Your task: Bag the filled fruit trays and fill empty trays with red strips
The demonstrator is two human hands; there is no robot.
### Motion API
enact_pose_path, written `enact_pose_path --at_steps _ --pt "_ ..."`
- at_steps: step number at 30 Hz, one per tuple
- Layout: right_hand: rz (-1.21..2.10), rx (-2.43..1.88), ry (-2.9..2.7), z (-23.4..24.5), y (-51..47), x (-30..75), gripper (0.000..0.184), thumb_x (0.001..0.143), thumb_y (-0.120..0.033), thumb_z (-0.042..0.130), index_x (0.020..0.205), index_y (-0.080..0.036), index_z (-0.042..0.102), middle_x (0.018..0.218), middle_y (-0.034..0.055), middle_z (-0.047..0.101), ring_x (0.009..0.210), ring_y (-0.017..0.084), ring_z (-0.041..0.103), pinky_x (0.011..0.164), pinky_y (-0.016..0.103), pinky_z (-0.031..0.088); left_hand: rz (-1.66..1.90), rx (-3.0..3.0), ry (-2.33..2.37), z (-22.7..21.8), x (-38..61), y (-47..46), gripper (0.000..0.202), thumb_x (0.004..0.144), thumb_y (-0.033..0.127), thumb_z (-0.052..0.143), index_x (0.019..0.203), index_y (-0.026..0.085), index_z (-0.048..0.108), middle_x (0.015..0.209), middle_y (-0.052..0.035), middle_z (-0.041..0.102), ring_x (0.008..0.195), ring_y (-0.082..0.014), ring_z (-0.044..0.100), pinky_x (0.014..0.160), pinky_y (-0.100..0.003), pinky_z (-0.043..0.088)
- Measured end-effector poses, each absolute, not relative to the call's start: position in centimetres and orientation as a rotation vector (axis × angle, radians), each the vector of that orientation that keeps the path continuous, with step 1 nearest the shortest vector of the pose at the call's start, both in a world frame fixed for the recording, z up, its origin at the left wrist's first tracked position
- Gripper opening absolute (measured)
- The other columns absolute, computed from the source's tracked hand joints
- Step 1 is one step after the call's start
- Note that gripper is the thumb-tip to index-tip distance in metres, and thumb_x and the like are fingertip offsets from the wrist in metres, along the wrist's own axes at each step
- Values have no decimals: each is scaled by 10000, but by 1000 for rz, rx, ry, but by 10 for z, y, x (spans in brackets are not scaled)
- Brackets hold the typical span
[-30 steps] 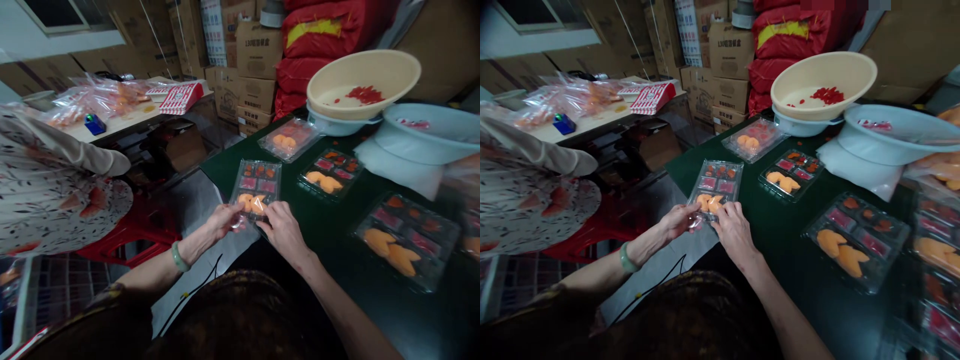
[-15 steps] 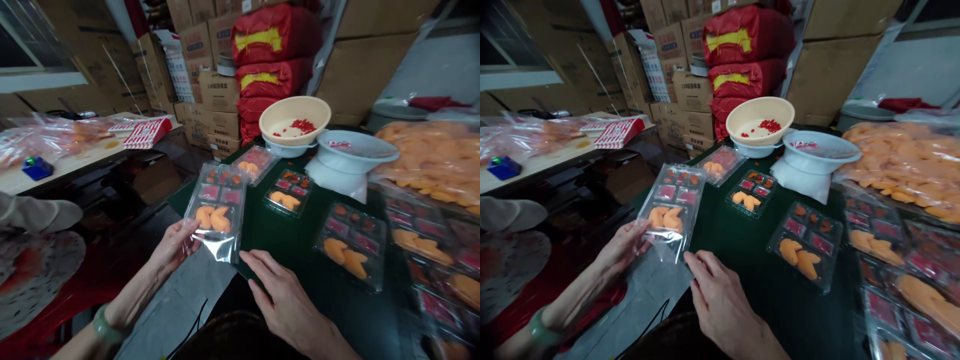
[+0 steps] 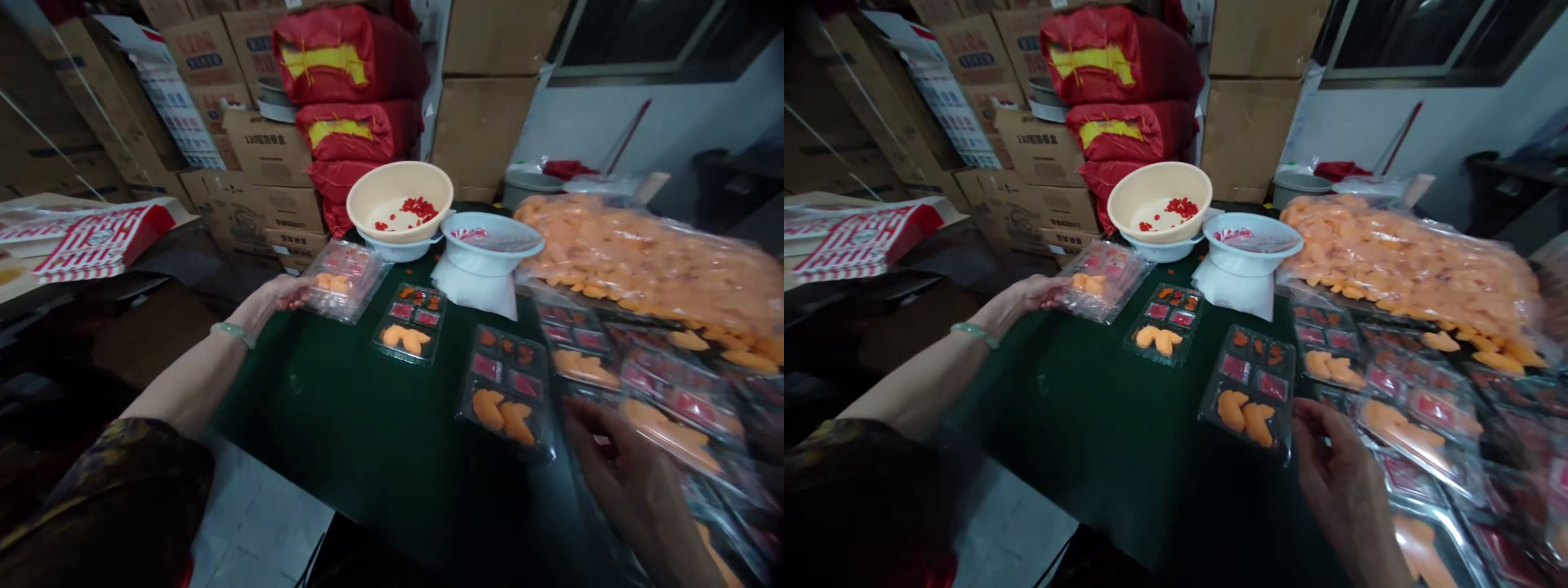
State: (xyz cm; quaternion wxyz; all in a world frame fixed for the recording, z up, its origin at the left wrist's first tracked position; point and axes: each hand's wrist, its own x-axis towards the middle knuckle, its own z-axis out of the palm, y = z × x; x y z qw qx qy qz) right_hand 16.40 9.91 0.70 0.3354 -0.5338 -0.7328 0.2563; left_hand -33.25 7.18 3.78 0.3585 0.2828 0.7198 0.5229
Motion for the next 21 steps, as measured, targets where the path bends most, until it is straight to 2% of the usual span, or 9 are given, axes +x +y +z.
enact_pose_path --at_steps 3,5,6,7,9,11,13,15,21 --pt "892 -1338 -1796 17 106 141 396 735 -456 547 1015 -179 592 895 90 659 735 214 636 654 327 532 1252 968 2169 48 -318 71 238 680 290 693 748 102 563 609 -65 557 659 -204 565 524 -256 406" --pt "1166 -1266 -1641 24 116 109 405 747 -414 557 1071 -171 561 988 100 638 852 216 627 731 325 528 1183 1269 2298 48 -288 76 314 726 320 643 948 108 574 887 -128 605 930 -260 546 722 -335 448" --pt "1309 -1252 -1545 27 123 90 389 761 -370 558 1095 -172 544 1038 97 619 897 203 615 756 308 523 1109 1474 2324 44 -269 81 356 768 340 592 1043 117 561 1029 -152 584 1039 -277 499 818 -381 428" --pt "1428 -1279 -1445 28 131 71 359 775 -312 554 1106 -174 530 1068 89 600 916 183 606 765 282 518 1048 1617 2301 37 -248 88 380 782 358 570 1097 145 556 1122 -139 557 1106 -275 460 897 -404 391" --pt "1595 -1461 -1288 26 150 33 295 786 -198 550 1079 -173 527 1058 70 576 869 143 603 711 240 518 867 1859 2174 17 -209 106 376 762 383 595 1097 213 594 1191 -75 549 1131 -254 455 966 -406 356" --pt "1687 -1590 -1228 21 167 1 236 790 -142 548 1025 -139 537 957 68 581 733 129 604 607 245 518 658 2027 2097 -5 -182 123 421 785 382 559 1173 218 567 1326 -90 455 1188 -314 399 961 -494 350" --pt "1751 -1651 -1207 14 180 -21 188 823 -168 547 1005 -122 540 871 47 582 641 111 582 544 245 502 545 2081 2072 -22 -170 134 415 806 386 525 1186 225 567 1360 -105 421 1232 -380 332 919 -576 357" --pt "1802 -1684 -1186 7 187 -35 187 865 -241 533 1011 -124 544 849 27 582 630 97 566 536 235 492 503 2094 2080 -31 -171 137 400 842 384 466 1197 228 563 1368 -116 408 1260 -405 282 893 -610 362" --pt "1866 -1622 -1156 -3 188 -53 203 880 -298 525 974 -123 562 834 12 581 622 83 550 528 218 479 561 2134 2056 -32 -186 129 397 888 352 399 1231 213 540 1357 -111 424 1275 -306 317 1001 -509 337"
